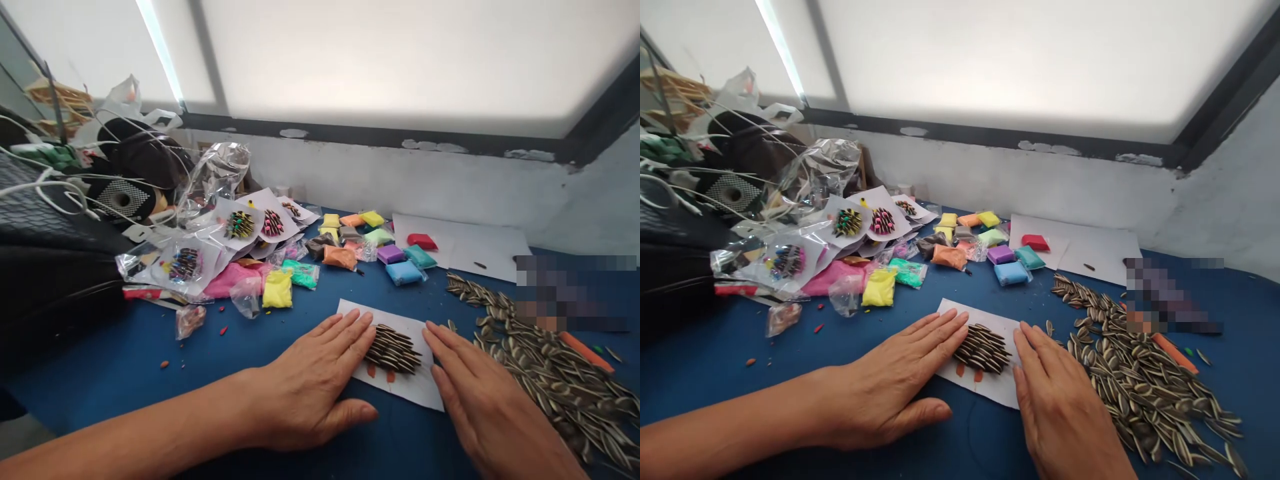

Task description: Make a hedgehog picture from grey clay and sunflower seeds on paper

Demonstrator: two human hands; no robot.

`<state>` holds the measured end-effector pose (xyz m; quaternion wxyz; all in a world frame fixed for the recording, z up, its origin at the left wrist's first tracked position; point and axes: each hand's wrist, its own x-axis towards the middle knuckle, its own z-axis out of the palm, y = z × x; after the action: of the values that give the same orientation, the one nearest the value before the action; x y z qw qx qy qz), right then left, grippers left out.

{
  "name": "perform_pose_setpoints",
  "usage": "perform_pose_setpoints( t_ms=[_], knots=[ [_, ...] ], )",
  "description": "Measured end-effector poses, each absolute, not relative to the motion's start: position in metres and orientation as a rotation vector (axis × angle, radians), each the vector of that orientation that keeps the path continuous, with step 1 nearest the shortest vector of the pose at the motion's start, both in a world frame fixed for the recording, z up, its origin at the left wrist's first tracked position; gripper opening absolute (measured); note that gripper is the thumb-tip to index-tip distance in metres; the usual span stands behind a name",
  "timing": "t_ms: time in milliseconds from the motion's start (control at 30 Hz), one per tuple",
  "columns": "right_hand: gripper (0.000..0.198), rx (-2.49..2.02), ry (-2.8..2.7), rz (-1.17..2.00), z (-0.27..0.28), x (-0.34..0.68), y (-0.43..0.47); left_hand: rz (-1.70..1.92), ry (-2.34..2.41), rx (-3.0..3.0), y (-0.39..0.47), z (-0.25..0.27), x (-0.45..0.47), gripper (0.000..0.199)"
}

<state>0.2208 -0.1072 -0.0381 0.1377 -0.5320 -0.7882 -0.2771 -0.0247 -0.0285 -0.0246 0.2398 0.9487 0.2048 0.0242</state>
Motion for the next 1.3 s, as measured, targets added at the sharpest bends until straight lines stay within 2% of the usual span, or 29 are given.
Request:
perform_pose_setpoints(
  t_ms=[400, 733, 867, 1100, 1300],
  knots=[
    [0.043, -1.682, -2.154, -0.464, -0.037, 0.215, -0.113, 0.113, 0.547, 2.644, -0.029, -0.038, -0.023, 0.076],
    [0.040, -1.661, -2.255, -0.550, -0.045, 0.220, -0.114, 0.121, 0.579, 2.702, -0.030, -0.038, -0.024, 0.083],
    [0.044, -1.684, -2.277, -0.569, -0.050, 0.223, -0.115, 0.192, 0.656, 2.685, -0.023, -0.035, -0.029, 0.077],
    [0.045, -1.629, -2.270, -0.639, -0.047, 0.220, -0.112, 0.065, 0.720, 2.653, -0.019, -0.039, -0.030, 0.069],
    [0.040, -1.707, -2.139, -0.344, -0.037, 0.215, -0.108, 0.066, 0.700, 2.694, -0.020, -0.046, -0.027, 0.065]
  ],
)
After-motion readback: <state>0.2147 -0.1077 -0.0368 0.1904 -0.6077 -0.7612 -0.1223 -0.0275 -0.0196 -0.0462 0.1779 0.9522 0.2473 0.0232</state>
